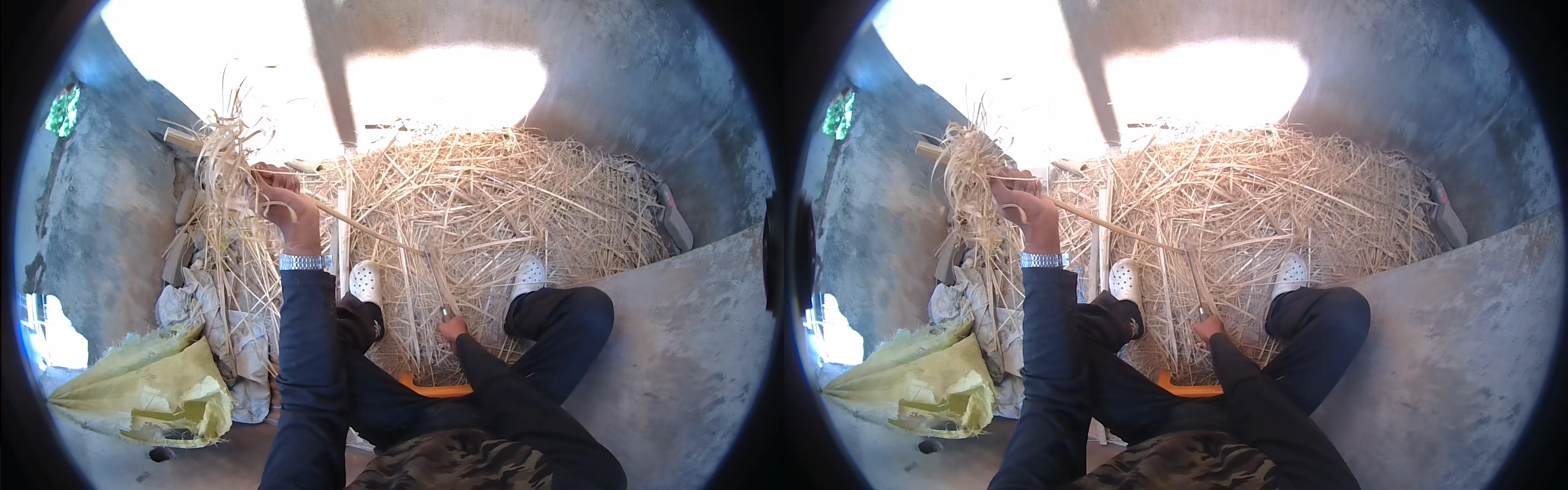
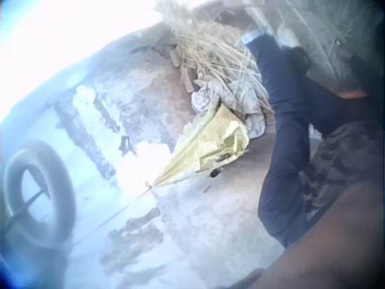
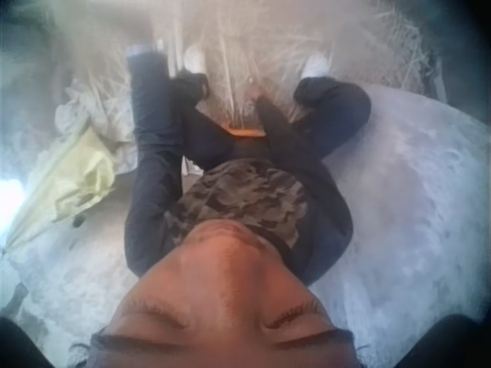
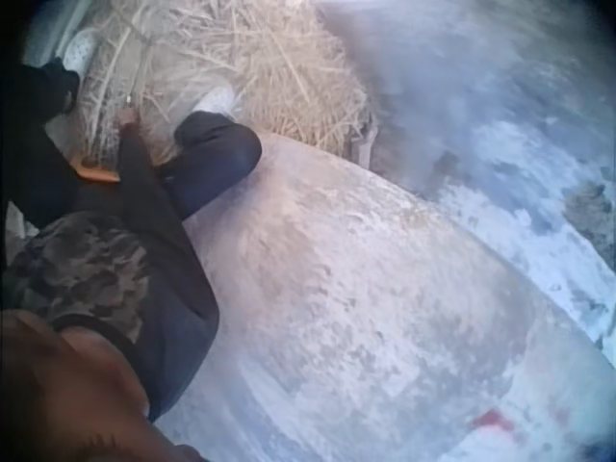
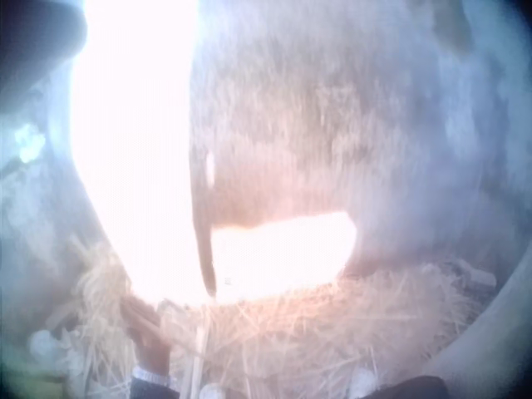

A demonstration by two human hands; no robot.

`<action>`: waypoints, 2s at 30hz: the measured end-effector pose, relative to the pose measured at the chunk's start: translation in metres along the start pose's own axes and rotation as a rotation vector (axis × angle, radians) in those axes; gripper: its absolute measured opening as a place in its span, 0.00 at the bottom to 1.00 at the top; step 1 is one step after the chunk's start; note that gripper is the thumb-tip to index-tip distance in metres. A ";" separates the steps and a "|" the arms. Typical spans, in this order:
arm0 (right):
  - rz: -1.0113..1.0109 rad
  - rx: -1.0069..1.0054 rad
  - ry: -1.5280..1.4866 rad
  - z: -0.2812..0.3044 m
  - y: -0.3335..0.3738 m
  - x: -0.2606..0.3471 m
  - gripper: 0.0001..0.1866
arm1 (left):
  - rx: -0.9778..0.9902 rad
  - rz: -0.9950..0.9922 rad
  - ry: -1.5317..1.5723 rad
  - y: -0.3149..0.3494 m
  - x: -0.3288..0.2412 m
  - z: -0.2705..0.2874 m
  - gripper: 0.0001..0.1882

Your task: The person sits on the floor and uses a knife to peel the outer layer off a long bamboo stick. They hold the stick with one hand and scrape the blade along its length to remove the fibrous exterior, creating a pile of shavings.

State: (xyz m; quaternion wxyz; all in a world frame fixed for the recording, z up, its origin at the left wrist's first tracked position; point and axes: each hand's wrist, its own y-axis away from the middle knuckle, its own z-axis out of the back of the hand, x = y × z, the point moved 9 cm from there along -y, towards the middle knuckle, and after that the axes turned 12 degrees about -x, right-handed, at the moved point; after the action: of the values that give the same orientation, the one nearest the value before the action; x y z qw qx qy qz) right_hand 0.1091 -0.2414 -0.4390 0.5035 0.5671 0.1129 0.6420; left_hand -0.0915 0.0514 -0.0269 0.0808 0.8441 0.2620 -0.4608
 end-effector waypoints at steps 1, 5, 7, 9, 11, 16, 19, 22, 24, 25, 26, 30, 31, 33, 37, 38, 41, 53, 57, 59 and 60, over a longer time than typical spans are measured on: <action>-0.113 0.037 -0.048 0.001 0.001 -0.011 0.08 | 0.045 -0.067 -0.035 0.005 -0.006 -0.009 0.14; -0.099 0.154 -0.112 -0.042 0.024 0.018 0.08 | 0.292 0.070 0.246 -0.065 0.036 0.030 0.14; 0.140 0.114 0.020 -0.022 0.015 0.027 0.10 | 0.365 0.156 0.309 -0.023 0.043 -0.001 0.11; 0.382 0.041 0.274 -0.008 0.005 0.025 0.14 | -0.068 0.669 0.386 -0.020 0.057 0.008 0.11; -0.009 0.116 0.087 -0.009 -0.013 -0.033 0.15 | 0.518 0.300 0.435 -0.045 0.030 -0.001 0.12; -0.281 0.211 -0.152 0.002 0.001 -0.037 0.07 | 0.141 -0.154 0.137 -0.030 -0.059 0.005 0.20; -0.278 0.245 -0.142 -0.003 0.013 -0.032 0.02 | 0.050 -0.128 0.209 -0.017 -0.172 0.013 0.23; -0.285 0.325 -0.185 -0.006 0.022 -0.016 0.02 | 0.088 -0.127 0.323 -0.003 -0.227 0.025 0.27; -0.305 0.412 -0.316 -0.015 0.028 0.003 0.03 | 0.131 -0.139 0.447 -0.011 -0.241 0.045 0.29; -0.334 0.482 -0.421 -0.020 0.041 0.012 0.03 | 0.150 -0.148 0.508 -0.012 -0.245 0.054 0.30; -0.364 0.552 -0.527 -0.024 0.054 0.022 0.04 | 0.125 -0.174 0.544 -0.015 -0.245 0.065 0.30; -0.265 0.702 -0.687 0.008 0.153 0.082 0.04 | -0.060 -0.239 0.668 0.000 -0.219 0.094 0.31; -0.164 0.672 -0.705 0.024 0.171 0.098 0.03 | -0.122 -0.229 0.695 0.007 -0.206 0.096 0.32; 0.026 0.601 -0.734 0.052 0.205 0.122 0.04 | -0.248 -0.149 0.735 0.025 -0.177 0.102 0.33; 0.286 0.470 -0.921 0.085 0.240 0.175 0.06 | -0.287 0.002 0.862 0.058 -0.126 0.102 0.33; 0.335 0.424 -0.957 0.089 0.241 0.190 0.08 | -0.306 0.066 0.891 0.065 -0.116 0.101 0.33; 0.470 0.330 -1.083 0.115 0.243 0.238 0.12 | -0.364 0.244 0.968 0.087 -0.082 0.100 0.33; 0.637 0.349 -1.389 0.174 0.266 0.343 0.09 | -0.361 0.605 0.624 0.165 -0.003 0.082 0.31; 0.841 0.310 -1.305 0.214 0.274 0.375 0.09 | 0.179 0.987 -0.085 0.273 0.022 0.078 0.32; 0.929 0.306 -1.189 0.219 0.284 0.390 0.09 | 0.452 0.698 -0.286 0.278 -0.007 0.073 0.27; 0.972 0.285 -1.120 0.225 0.288 0.394 0.09 | 0.528 0.460 -0.318 0.273 -0.031 0.062 0.26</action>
State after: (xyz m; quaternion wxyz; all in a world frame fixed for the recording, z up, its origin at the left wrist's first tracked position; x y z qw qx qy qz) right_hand 0.2084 -0.1671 0.0836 0.0674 0.8541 -0.3410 0.3868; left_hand -0.0094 -0.2156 -0.0656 0.0015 0.7905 -0.0776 -0.6075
